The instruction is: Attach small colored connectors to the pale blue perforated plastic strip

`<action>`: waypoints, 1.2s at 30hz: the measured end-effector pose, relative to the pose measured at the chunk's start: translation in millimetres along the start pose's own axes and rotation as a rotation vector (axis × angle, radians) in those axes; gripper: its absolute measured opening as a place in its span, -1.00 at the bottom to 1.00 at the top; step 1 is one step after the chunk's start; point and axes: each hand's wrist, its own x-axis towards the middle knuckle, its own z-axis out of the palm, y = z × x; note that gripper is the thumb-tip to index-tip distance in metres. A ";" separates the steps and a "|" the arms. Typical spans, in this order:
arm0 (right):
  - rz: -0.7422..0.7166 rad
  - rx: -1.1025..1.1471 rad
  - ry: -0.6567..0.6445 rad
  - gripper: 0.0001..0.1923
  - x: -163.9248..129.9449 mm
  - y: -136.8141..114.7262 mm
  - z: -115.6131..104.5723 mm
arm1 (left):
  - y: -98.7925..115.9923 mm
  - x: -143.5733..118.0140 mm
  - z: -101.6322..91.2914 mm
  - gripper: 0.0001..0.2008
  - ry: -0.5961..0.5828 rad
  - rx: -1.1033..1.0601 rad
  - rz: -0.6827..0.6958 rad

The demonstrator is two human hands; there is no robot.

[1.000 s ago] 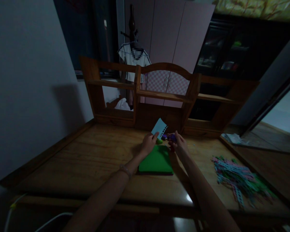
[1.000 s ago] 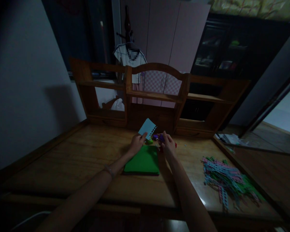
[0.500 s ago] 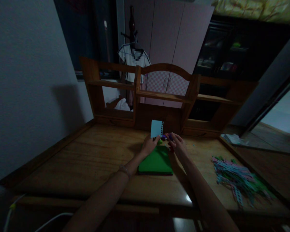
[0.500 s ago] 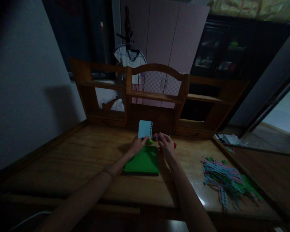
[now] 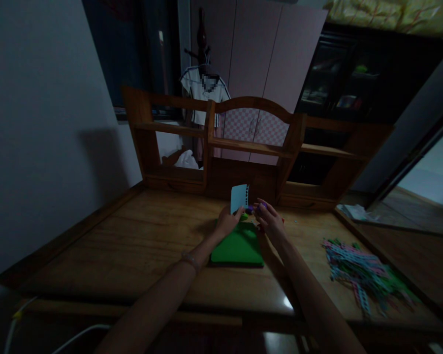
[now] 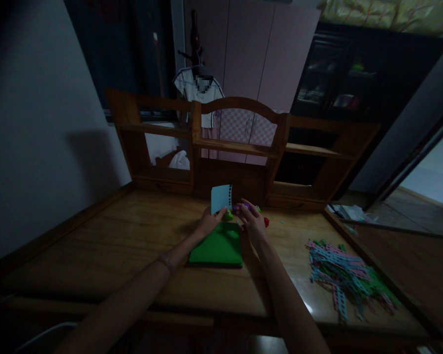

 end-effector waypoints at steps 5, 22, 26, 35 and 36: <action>0.014 -0.028 0.025 -0.61 1.8 -1.0 -1.7 | 10.4 -3.2 -7.6 -0.61 -0.065 0.055 0.005; 0.160 -0.013 0.000 -0.62 9.2 13.0 -6.0 | 4.3 -0.8 -1.3 -0.64 -0.116 0.079 0.101; 0.166 -0.019 0.025 -0.63 7.7 10.9 -3.8 | 4.1 -0.1 -1.2 -0.63 -0.100 0.109 0.084; 0.120 -0.094 -0.053 -0.63 3.5 10.9 -1.9 | 3.6 1.9 -1.1 -0.63 -0.110 0.099 0.057; 0.117 -0.109 -0.062 -0.61 2.6 10.7 -1.3 | 3.2 2.2 -1.0 -0.63 -0.116 0.094 0.043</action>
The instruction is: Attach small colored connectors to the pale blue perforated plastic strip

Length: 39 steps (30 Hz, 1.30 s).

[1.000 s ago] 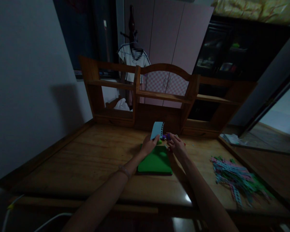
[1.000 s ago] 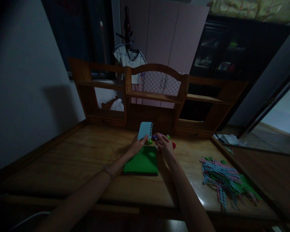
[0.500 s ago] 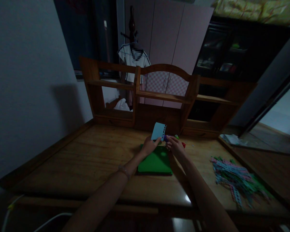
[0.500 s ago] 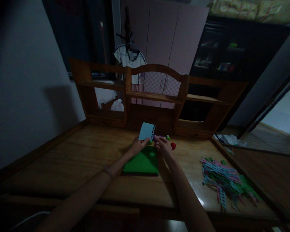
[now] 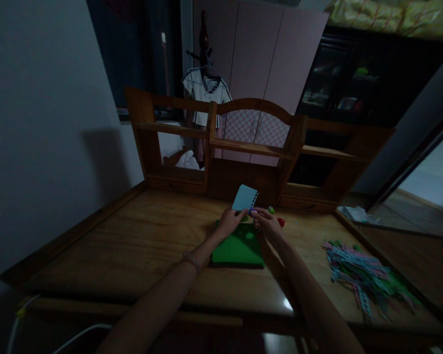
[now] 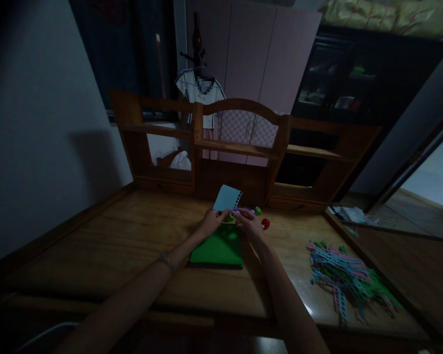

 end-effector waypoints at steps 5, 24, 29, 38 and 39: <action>-0.027 -0.051 0.003 -0.57 -3.8 -1.9 3.6 | -0.8 0.3 -0.8 -0.66 0.016 -0.070 0.024; -0.015 -0.020 -0.036 -0.62 -10.3 -9.7 14.0 | 11.0 -4.8 -8.6 -0.56 -0.042 0.039 0.094; -0.024 -0.038 -0.047 -0.64 -12.1 -11.4 14.3 | 10.8 -5.2 -8.6 -0.60 -0.045 0.020 0.105; -0.071 -0.165 -0.075 -0.66 -13.0 -11.7 11.2 | 14.4 -4.9 -8.8 -0.65 -0.063 -0.013 0.090; -0.073 -0.175 -0.072 -0.66 -12.7 -11.6 11.1 | 13.8 -4.6 -8.3 -0.65 -0.066 -0.017 0.089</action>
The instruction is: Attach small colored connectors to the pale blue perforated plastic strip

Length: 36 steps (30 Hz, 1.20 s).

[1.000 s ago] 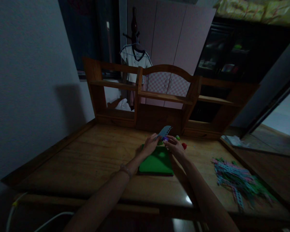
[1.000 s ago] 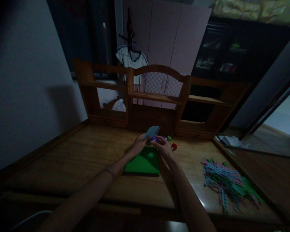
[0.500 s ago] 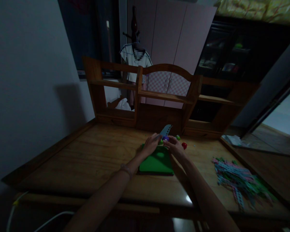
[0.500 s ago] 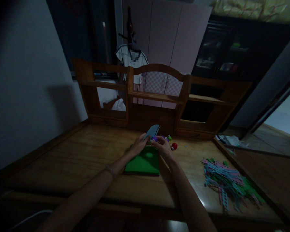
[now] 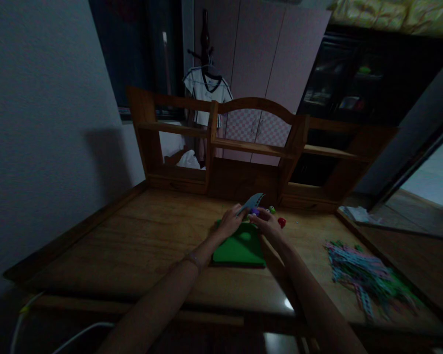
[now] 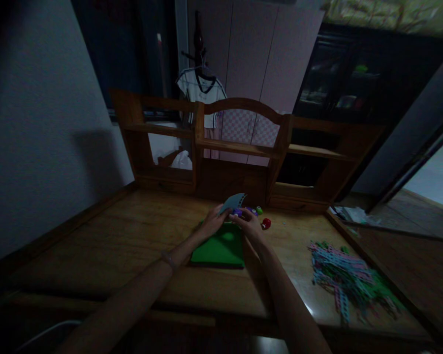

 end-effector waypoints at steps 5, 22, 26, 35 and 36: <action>-0.016 -0.065 0.007 -0.64 1.1 2.8 -2.8 | -3.1 0.8 1.2 -0.66 -0.017 -0.020 0.018; 0.015 -0.106 0.022 -0.67 1.8 4.3 -5.9 | -14.6 0.5 3.6 -0.62 -0.066 -0.064 0.079; 0.011 -0.091 0.022 -0.68 1.4 6.5 -6.6 | -16.0 0.9 4.3 -0.62 -0.083 -0.087 0.070; 0.014 -0.058 0.043 -0.69 3.3 12.5 -8.9 | -11.7 -0.1 4.7 -0.61 -0.106 -0.128 0.037; 0.017 -0.045 0.046 -0.69 3.2 12.2 -8.8 | -11.2 -0.5 5.2 -0.60 -0.101 -0.131 0.025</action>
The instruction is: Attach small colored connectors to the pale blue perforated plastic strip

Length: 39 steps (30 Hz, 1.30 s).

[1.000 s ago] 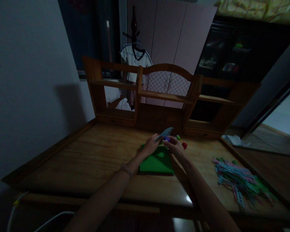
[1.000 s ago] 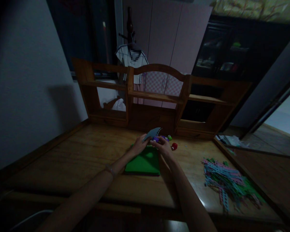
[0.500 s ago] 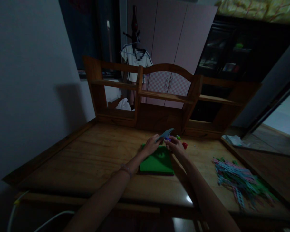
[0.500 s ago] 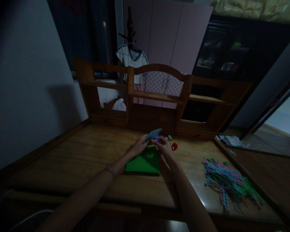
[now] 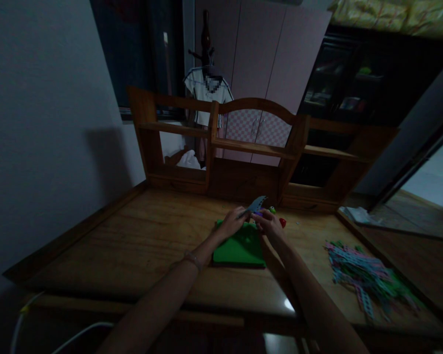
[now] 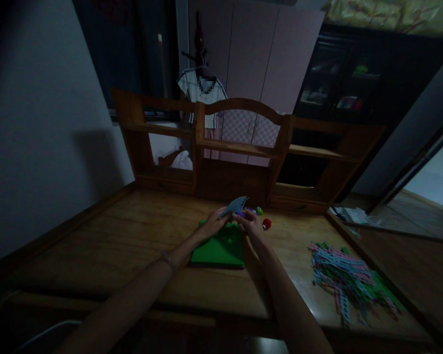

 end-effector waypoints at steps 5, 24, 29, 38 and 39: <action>0.020 0.042 0.018 -0.68 0.7 -1.1 0.4 | 0.2 -1.9 1.9 -0.58 0.017 0.010 -0.090; 0.058 0.114 0.058 -0.55 5.0 0.9 3.7 | -2.3 1.7 0.9 -0.54 0.165 -0.072 -0.216; 0.034 0.327 0.116 -0.60 10.8 -3.1 -1.1 | -15.2 6.8 -0.5 -0.50 0.319 -0.169 -0.276; 0.085 0.344 0.047 -0.49 11.6 -4.9 -6.2 | -19.6 7.3 -0.5 -0.47 0.313 -0.212 -0.291; 0.097 0.363 0.046 -0.49 11.9 -3.9 -6.1 | -18.4 7.0 -0.6 -0.47 0.308 -0.212 -0.292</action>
